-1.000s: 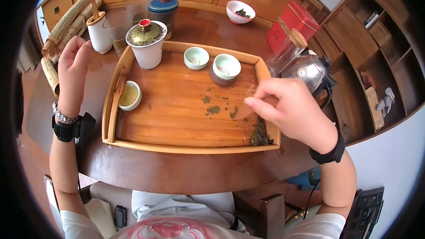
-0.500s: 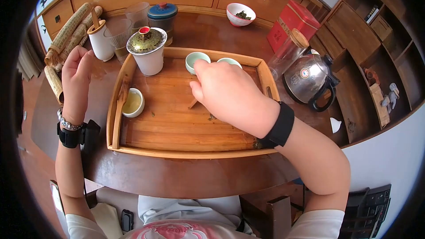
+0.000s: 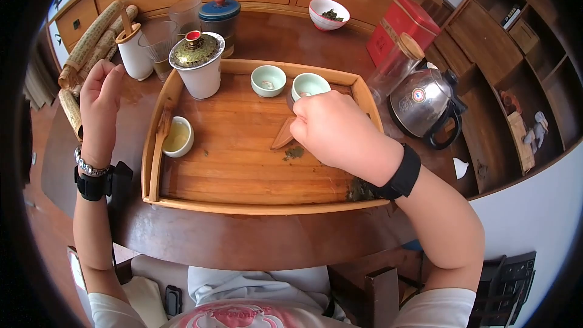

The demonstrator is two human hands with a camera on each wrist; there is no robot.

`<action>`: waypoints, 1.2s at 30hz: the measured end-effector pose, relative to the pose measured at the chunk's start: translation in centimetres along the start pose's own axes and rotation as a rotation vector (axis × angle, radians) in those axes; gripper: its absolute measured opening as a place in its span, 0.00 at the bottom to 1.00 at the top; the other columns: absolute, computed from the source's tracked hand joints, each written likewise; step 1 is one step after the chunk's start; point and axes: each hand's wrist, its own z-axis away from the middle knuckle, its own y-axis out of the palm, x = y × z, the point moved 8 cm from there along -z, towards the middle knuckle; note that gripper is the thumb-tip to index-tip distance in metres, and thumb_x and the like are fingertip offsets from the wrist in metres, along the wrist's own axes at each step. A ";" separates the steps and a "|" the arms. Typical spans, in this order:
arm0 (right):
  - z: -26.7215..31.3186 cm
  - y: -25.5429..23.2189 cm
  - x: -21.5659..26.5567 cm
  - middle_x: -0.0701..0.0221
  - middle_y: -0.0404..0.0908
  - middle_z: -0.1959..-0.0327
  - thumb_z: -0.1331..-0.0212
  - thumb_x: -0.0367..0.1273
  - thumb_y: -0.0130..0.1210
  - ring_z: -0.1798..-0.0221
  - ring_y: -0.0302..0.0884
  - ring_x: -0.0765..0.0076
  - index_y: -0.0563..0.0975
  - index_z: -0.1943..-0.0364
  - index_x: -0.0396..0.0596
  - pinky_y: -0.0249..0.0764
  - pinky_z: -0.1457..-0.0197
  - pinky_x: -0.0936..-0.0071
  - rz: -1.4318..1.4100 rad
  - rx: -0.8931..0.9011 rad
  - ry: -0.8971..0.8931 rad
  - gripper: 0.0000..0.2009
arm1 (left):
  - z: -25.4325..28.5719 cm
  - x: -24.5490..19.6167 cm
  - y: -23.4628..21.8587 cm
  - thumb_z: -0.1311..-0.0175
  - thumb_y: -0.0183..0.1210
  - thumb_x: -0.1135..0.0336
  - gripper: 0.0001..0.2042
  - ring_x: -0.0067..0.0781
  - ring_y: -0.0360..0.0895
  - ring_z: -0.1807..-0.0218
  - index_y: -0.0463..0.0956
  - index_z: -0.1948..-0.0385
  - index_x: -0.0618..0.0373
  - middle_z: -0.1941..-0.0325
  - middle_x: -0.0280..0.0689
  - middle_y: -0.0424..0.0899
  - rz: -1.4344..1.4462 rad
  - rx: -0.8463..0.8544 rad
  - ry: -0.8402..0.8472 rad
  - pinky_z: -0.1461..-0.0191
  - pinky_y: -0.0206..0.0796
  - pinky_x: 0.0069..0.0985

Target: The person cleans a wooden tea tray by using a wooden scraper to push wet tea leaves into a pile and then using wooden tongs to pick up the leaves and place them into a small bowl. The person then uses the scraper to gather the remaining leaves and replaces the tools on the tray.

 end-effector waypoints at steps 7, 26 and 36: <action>2.6 -0.9 -0.9 0.50 0.72 0.80 0.47 0.30 0.51 0.74 0.72 0.40 0.70 0.82 0.38 0.67 0.69 0.51 0.056 0.026 0.061 0.11 | 0.0 -0.1 0.0 0.32 0.53 0.68 0.08 0.07 0.55 0.74 0.70 0.74 0.56 0.77 0.19 0.64 0.011 0.000 -0.002 0.73 0.47 0.12; 7.5 -2.5 -2.8 0.50 0.71 0.82 0.49 0.28 0.51 0.76 0.72 0.40 0.70 0.84 0.37 0.70 0.69 0.54 0.159 0.032 0.104 0.11 | 0.0 -0.2 0.1 0.32 0.53 0.68 0.09 0.08 0.56 0.77 0.70 0.74 0.56 0.78 0.20 0.64 0.040 0.011 0.017 0.76 0.47 0.13; 9.1 -3.3 -3.3 0.50 0.72 0.81 0.50 0.27 0.51 0.74 0.73 0.40 0.70 0.84 0.37 0.70 0.67 0.52 0.210 0.082 0.168 0.10 | -0.2 0.2 -0.2 0.32 0.54 0.68 0.09 0.08 0.56 0.78 0.70 0.74 0.57 0.79 0.20 0.64 0.040 0.005 0.054 0.77 0.47 0.13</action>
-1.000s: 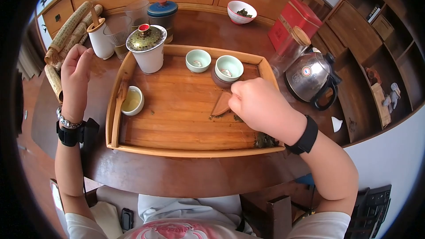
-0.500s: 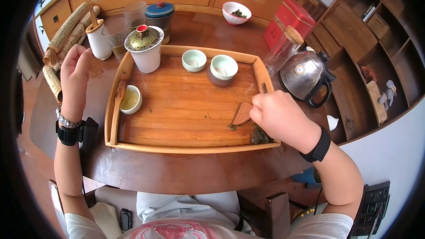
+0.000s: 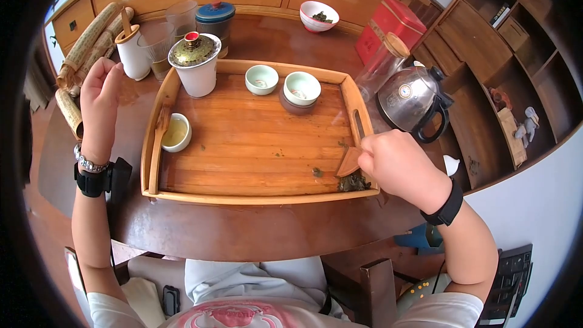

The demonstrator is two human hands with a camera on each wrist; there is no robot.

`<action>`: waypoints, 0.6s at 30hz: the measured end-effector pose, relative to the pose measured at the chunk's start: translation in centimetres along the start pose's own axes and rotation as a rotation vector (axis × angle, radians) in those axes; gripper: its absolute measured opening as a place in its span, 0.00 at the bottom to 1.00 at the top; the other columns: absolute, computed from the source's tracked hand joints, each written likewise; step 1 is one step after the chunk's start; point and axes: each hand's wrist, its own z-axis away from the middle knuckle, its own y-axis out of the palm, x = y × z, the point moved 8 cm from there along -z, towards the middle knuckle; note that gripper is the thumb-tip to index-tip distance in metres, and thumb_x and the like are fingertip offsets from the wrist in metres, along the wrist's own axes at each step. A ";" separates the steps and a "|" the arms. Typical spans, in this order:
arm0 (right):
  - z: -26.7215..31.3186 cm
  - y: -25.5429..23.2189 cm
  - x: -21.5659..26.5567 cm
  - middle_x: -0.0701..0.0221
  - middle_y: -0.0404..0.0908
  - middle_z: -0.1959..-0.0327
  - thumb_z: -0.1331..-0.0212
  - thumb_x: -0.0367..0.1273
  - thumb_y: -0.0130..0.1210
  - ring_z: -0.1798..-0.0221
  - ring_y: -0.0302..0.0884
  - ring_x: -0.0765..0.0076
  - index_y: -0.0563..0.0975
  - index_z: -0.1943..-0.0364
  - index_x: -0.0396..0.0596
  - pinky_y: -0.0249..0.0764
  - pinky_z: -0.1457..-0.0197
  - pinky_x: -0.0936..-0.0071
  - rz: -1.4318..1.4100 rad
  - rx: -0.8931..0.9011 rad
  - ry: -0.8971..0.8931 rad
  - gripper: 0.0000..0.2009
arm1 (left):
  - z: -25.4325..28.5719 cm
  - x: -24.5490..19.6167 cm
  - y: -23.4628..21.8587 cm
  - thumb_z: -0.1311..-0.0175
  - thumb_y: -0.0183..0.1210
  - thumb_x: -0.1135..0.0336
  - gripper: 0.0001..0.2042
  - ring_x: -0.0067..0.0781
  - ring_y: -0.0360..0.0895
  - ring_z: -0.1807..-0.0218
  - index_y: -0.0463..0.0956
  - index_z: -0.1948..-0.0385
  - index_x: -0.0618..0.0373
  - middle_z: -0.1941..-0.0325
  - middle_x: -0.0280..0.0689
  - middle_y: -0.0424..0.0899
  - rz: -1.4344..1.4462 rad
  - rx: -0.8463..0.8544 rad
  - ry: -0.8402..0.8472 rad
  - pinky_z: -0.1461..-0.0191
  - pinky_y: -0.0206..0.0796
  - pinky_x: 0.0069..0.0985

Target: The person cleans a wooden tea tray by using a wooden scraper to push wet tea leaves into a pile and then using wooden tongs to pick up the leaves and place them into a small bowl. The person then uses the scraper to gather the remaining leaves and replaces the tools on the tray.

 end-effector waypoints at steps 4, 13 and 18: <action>0.2 -0.3 0.0 0.51 0.72 0.82 0.51 0.27 0.51 0.74 0.73 0.40 0.70 0.84 0.37 0.71 0.67 0.52 0.039 0.004 0.023 0.09 | 0.1 -0.3 0.0 0.32 0.54 0.68 0.09 0.08 0.56 0.78 0.70 0.74 0.57 0.79 0.20 0.64 -0.039 -0.011 0.030 0.77 0.47 0.12; -1.6 -1.5 4.5 0.55 0.74 0.82 0.48 0.30 0.51 0.74 0.75 0.44 0.72 0.81 0.42 0.72 0.67 0.52 -0.020 -0.126 -0.196 0.09 | 0.0 0.3 0.0 0.30 0.53 0.68 0.10 0.07 0.56 0.77 0.67 0.75 0.55 0.79 0.20 0.63 0.017 0.025 0.025 0.77 0.47 0.13; -2.5 0.5 5.6 0.56 0.75 0.82 0.46 0.33 0.51 0.73 0.76 0.46 0.74 0.81 0.43 0.71 0.67 0.54 -0.108 -0.037 -0.270 0.10 | 0.0 0.5 0.1 0.29 0.51 0.69 0.10 0.08 0.50 0.74 0.65 0.75 0.53 0.77 0.19 0.59 0.000 0.037 0.014 0.73 0.43 0.14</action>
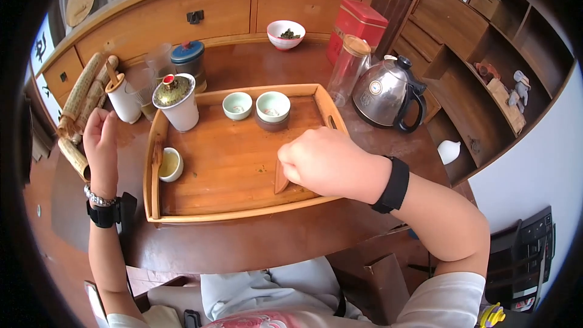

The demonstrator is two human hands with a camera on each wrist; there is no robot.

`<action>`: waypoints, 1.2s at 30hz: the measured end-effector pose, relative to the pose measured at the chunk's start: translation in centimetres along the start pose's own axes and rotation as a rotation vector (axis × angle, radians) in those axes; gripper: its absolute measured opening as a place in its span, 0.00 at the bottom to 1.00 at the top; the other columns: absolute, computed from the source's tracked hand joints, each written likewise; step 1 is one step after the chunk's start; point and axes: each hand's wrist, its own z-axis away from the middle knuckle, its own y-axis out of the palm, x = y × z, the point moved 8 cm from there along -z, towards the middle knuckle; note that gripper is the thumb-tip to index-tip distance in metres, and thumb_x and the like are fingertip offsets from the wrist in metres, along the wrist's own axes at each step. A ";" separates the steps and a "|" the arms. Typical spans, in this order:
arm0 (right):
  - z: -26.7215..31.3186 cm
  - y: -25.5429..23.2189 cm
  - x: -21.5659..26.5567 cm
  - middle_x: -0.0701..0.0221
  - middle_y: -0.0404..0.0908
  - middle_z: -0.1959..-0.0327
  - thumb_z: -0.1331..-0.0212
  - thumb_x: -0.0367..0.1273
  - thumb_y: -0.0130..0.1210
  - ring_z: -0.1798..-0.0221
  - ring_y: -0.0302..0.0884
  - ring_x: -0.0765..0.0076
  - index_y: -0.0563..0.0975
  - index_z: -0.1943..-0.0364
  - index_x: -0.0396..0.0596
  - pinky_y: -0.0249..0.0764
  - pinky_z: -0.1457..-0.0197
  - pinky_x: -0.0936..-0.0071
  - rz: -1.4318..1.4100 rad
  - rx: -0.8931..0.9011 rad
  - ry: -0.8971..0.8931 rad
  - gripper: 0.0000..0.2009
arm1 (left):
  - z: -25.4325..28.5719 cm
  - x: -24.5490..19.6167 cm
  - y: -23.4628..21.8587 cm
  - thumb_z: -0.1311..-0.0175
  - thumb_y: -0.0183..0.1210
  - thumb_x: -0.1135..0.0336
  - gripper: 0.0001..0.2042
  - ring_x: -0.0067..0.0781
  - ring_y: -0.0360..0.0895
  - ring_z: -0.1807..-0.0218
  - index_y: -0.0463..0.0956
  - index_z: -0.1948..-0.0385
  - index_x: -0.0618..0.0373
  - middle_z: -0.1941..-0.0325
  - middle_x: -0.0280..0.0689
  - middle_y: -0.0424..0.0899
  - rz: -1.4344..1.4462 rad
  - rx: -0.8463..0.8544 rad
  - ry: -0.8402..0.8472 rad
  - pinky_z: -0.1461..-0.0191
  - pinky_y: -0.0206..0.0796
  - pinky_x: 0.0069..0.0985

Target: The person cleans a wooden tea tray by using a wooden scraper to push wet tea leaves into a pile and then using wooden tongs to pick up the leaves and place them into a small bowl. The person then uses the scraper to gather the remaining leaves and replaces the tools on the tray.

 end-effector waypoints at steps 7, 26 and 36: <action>2.3 0.3 -1.8 0.57 0.73 0.84 0.50 0.31 0.51 0.76 0.73 0.47 0.71 0.85 0.43 0.69 0.71 0.54 0.009 0.088 0.005 0.10 | 0.1 -0.1 0.0 0.29 0.51 0.68 0.10 0.07 0.51 0.75 0.67 0.74 0.54 0.78 0.18 0.59 -0.007 -0.010 -0.022 0.74 0.43 0.14; 5.8 -1.9 -4.8 0.60 0.72 0.84 0.48 0.33 0.57 0.78 0.72 0.54 0.70 0.82 0.43 0.68 0.73 0.62 0.085 0.044 0.128 0.12 | 0.3 -0.4 -0.2 0.29 0.51 0.67 0.10 0.07 0.51 0.77 0.66 0.75 0.53 0.79 0.19 0.60 -0.042 -0.039 0.009 0.76 0.43 0.13; 5.4 -1.3 -7.8 0.72 0.81 0.73 0.44 0.27 0.64 0.73 0.75 0.84 0.75 0.68 0.41 0.70 0.72 0.84 -0.874 -0.111 0.535 0.08 | 0.4 -0.1 -0.3 0.30 0.52 0.69 0.09 0.07 0.55 0.76 0.68 0.74 0.56 0.78 0.20 0.64 -0.023 -0.040 -0.017 0.74 0.46 0.12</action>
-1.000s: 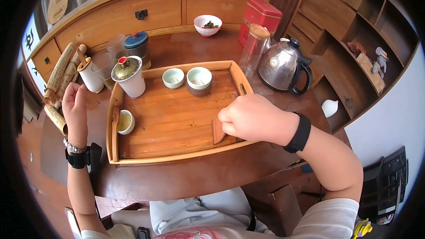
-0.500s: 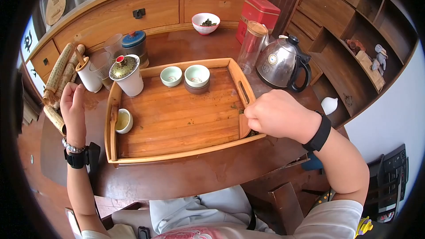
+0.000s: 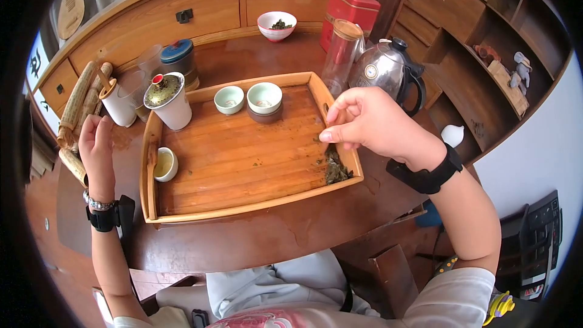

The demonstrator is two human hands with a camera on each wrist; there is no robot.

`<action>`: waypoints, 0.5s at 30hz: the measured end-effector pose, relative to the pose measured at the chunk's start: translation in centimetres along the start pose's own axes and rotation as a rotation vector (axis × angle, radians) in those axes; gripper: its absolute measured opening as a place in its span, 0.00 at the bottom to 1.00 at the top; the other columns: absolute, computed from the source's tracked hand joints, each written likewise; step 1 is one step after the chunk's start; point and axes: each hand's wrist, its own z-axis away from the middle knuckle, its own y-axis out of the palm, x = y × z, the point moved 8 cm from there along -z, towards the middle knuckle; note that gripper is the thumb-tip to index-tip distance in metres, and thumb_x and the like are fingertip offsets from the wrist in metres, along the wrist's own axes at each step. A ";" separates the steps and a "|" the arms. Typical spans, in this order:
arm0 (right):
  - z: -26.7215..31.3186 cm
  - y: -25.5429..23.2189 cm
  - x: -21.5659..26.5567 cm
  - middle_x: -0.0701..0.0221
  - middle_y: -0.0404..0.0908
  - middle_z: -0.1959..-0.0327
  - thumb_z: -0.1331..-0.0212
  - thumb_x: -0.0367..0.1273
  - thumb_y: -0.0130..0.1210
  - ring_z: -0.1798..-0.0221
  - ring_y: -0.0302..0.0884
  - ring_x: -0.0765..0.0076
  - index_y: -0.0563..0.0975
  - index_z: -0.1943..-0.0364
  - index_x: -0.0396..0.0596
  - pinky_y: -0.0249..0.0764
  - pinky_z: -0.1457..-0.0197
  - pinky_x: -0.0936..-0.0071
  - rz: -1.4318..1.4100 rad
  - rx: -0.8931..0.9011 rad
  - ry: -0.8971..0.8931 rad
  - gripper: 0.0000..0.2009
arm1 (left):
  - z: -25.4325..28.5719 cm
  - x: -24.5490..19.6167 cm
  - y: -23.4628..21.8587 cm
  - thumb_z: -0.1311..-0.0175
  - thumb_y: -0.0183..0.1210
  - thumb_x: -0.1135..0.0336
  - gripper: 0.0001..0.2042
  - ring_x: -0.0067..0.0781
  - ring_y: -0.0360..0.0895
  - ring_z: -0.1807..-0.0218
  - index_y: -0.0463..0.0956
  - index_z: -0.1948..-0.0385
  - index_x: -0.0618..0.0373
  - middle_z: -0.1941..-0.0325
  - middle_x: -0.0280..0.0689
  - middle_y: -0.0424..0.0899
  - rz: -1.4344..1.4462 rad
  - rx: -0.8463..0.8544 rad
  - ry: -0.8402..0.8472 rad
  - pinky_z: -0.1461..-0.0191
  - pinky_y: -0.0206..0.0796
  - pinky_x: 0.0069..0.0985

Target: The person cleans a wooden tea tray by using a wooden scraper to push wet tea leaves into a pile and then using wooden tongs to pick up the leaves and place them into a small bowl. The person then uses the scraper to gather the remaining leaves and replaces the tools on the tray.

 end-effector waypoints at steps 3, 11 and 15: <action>-0.4 0.3 -0.3 0.71 0.81 0.73 0.43 0.27 0.63 0.73 0.75 0.83 0.75 0.66 0.40 0.71 0.72 0.83 -0.108 -0.028 -0.060 0.07 | 0.4 -0.1 0.0 0.30 0.52 0.69 0.09 0.07 0.56 0.76 0.68 0.74 0.56 0.79 0.20 0.64 0.002 -0.011 0.030 0.75 0.46 0.12; -2.3 1.4 -0.8 0.68 0.79 0.77 0.40 0.32 0.59 0.75 0.76 0.76 0.76 0.67 0.37 0.71 0.71 0.76 0.179 -0.156 -0.241 0.09 | 0.6 0.3 -0.2 0.30 0.52 0.68 0.09 0.07 0.52 0.77 0.68 0.74 0.55 0.79 0.19 0.61 0.000 -0.020 0.029 0.75 0.43 0.14; -2.1 1.8 0.3 0.58 0.77 0.79 0.40 0.32 0.57 0.76 0.75 0.57 0.74 0.68 0.38 0.69 0.70 0.65 0.482 -0.197 -0.402 0.09 | 0.9 -0.6 0.0 0.30 0.52 0.68 0.09 0.07 0.52 0.76 0.68 0.74 0.55 0.78 0.19 0.61 -0.034 -0.022 0.059 0.75 0.42 0.13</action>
